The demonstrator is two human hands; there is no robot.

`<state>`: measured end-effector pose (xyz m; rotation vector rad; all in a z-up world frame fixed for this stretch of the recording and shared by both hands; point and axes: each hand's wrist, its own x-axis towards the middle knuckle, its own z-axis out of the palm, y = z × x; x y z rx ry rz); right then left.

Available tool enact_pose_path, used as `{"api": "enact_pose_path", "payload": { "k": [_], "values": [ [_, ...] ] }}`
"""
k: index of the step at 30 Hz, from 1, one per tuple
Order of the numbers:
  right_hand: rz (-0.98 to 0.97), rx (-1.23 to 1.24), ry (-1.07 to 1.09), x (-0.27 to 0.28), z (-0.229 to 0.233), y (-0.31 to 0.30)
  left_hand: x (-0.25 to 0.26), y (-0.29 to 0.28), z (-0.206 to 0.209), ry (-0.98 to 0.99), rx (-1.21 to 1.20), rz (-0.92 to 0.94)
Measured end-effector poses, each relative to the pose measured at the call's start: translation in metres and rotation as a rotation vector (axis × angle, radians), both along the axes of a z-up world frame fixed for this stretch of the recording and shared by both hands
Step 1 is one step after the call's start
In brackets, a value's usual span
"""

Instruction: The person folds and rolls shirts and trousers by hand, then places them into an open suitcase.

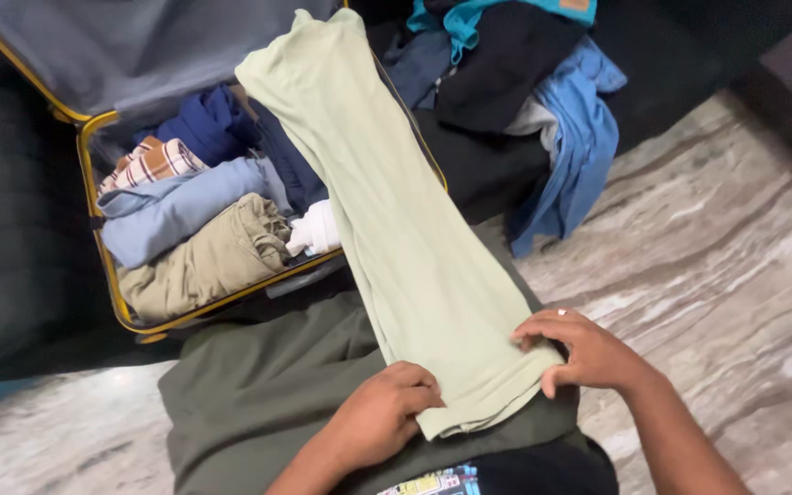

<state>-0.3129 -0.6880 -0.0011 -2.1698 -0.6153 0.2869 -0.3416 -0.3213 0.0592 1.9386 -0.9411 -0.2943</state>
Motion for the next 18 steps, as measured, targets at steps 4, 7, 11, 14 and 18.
{"api": "enact_pose_path", "payload": {
  "k": [4, 7, 11, 14, 18],
  "values": [
    [0.003, 0.177, 0.162, -0.004, 0.0, 0.002, 0.003, 0.004, -0.03, 0.077, -0.07, 0.041],
    [0.017, 0.216, 0.156, -0.011, -0.017, -0.009, 0.004, 0.007, -0.052, 0.361, -0.169, 0.202],
    [-0.089, 0.262, 0.136, -0.009, -0.069, -0.032, 0.009, 0.008, -0.084, 0.619, -0.276, 0.38],
    [-0.453, 0.395, 0.401, 0.003, -0.102, -0.038, 0.012, 0.005, -0.105, 0.813, -0.392, 0.422],
    [-0.294, 0.372, 0.315, 0.012, -0.077, -0.007, 0.011, 0.002, -0.106, 0.93, -0.492, 0.631]
  ]
}}
